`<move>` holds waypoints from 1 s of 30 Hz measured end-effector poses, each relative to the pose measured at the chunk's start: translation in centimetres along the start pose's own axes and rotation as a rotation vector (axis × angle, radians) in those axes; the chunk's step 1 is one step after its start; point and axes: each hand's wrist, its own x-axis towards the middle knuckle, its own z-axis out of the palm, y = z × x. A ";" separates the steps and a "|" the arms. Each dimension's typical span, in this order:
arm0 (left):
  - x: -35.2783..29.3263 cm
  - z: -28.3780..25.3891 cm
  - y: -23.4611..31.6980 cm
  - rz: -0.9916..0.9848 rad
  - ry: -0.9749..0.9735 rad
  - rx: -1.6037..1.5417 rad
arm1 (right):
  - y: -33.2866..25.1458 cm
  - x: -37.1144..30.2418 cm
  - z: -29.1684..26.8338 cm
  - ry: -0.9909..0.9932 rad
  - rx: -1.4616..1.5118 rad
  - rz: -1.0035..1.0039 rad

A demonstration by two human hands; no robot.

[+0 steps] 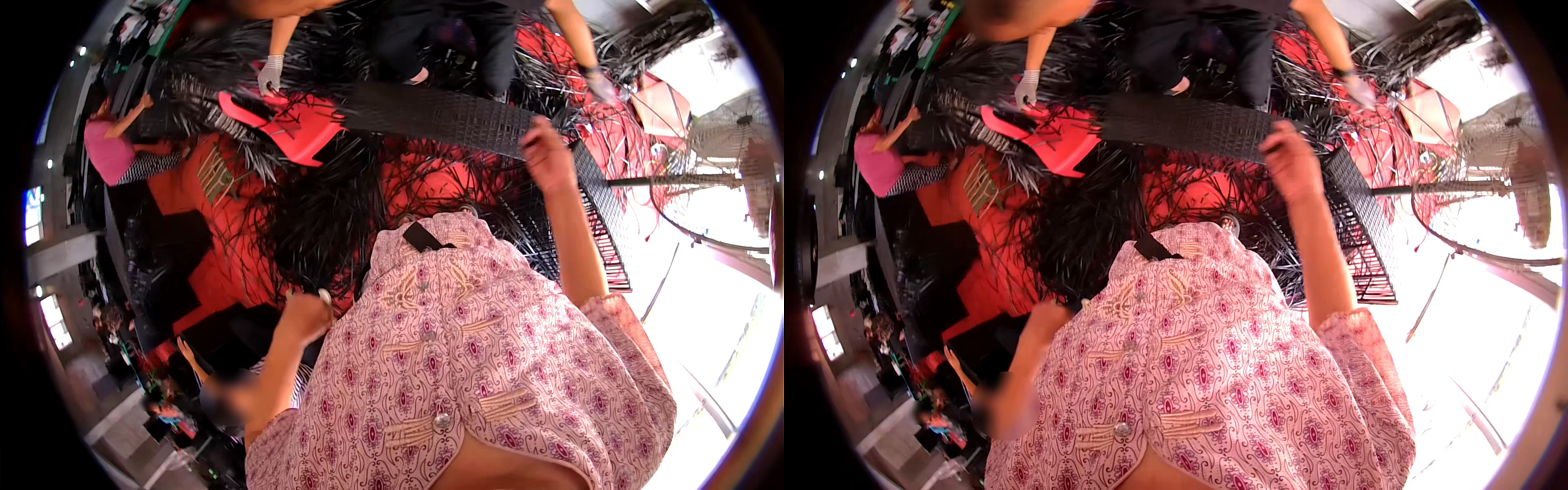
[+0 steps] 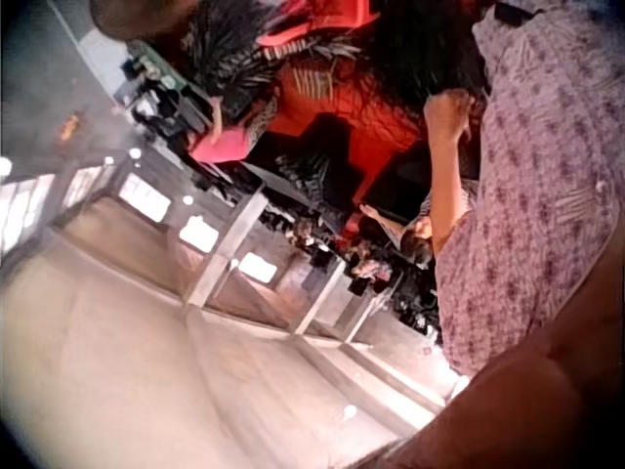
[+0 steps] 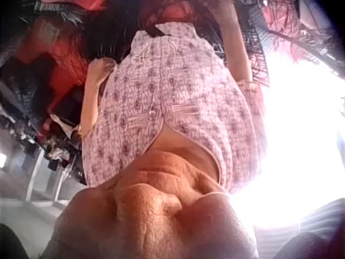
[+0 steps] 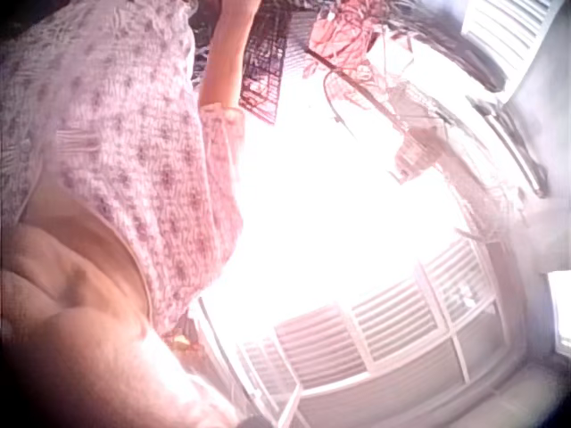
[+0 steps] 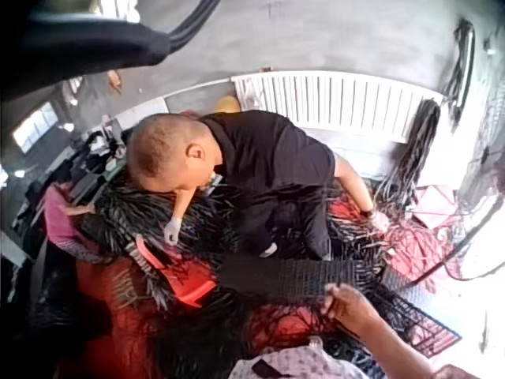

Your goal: The person weaves black synthetic wicker strands through a frame by hand while sitting on the floor surrounded by materials.

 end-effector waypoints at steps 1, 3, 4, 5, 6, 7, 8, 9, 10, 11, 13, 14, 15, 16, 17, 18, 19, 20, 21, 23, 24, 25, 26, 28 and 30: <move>1.5 -4.2 1.4 -0.071 0.037 -0.100 | 1.2 -3.5 4.9 -0.101 -0.228 0.100; 3.8 -8.7 3.9 0.220 0.445 -0.328 | 3.1 -9.3 12.3 -0.368 -0.655 0.307; 4.5 -12.0 8.5 0.205 0.478 -0.685 | 3.7 -11.0 13.7 -0.517 -0.642 0.520; 6.0 -13.8 11.5 0.374 0.570 -0.744 | 4.9 -12.2 14.0 -0.538 -0.710 0.481; 8.0 -13.5 11.6 0.487 0.509 -0.775 | 5.3 -12.8 14.3 -0.576 -0.776 0.454; 9.0 -12.7 13.1 0.546 0.448 -0.915 | 4.8 -12.8 14.4 -0.544 -0.729 0.445; 10.2 -11.8 14.0 0.587 0.368 -0.952 | 3.8 -13.2 14.2 -0.497 -0.683 0.441; 11.0 -10.2 15.0 0.576 0.257 -1.075 | 2.9 -13.4 13.5 -0.479 -0.595 0.385; 11.9 -8.5 15.4 0.583 0.166 -1.114 | 1.8 -14.1 13.7 -0.415 -0.559 0.364; 12.7 -6.8 15.3 0.602 0.062 -1.189 | 1.0 -15.0 13.5 -0.378 -0.417 0.310; 13.0 -5.8 14.8 0.689 -0.028 -1.059 | 0.1 -16.3 12.4 -0.358 -0.150 0.215; 13.4 -6.6 14.2 0.769 -0.013 -0.848 | -0.2 -16.4 11.9 -0.374 -0.031 0.161; 13.4 -7.2 14.0 0.841 0.006 -0.631 | -0.5 -16.3 11.5 -0.437 0.054 0.052; 12.9 -7.2 14.1 0.772 0.014 -0.676 | -0.9 -16.3 11.0 -0.429 0.060 -0.008; 12.6 -7.3 14.3 0.705 0.023 -0.716 | -1.2 -16.1 10.4 -0.414 0.105 -0.011; 12.3 -7.3 14.4 0.637 0.035 -0.756 | -1.5 -16.0 9.9 -0.399 0.149 -0.012; 11.7 -7.1 14.6 0.566 0.103 -0.759 | -1.6 -15.8 9.5 -0.402 0.122 -0.035; 11.5 -6.6 14.3 0.542 0.162 -0.709 | -1.7 -15.6 9.2 -0.372 0.116 -0.038; 11.4 -5.9 13.7 0.516 0.220 -0.658 | -1.9 -15.4 8.8 -0.341 0.108 -0.040; 11.0 -4.4 12.0 0.430 0.354 -0.462 | -2.3 -15.3 8.6 -0.304 0.083 -0.046; 10.6 -3.6 11.2 0.370 0.366 -0.516 | -2.8 -15.2 8.7 -0.300 0.094 -0.048; 10.2 -2.5 10.3 0.310 0.378 -0.569 | -3.2 -15.3 8.5 -0.285 0.120 -0.045; 10.1 -1.5 9.3 0.250 0.399 -0.619 | -3.6 -14.9 8.2 -0.277 0.145 -0.043; 9.3 1.5 6.6 0.177 0.417 -0.496 | -4.2 -14.0 7.5 -0.282 0.167 -0.060; 8.5 7.4 2.6 0.148 0.443 -0.338 | -4.8 -13.0 7.3 -0.286 0.203 -0.039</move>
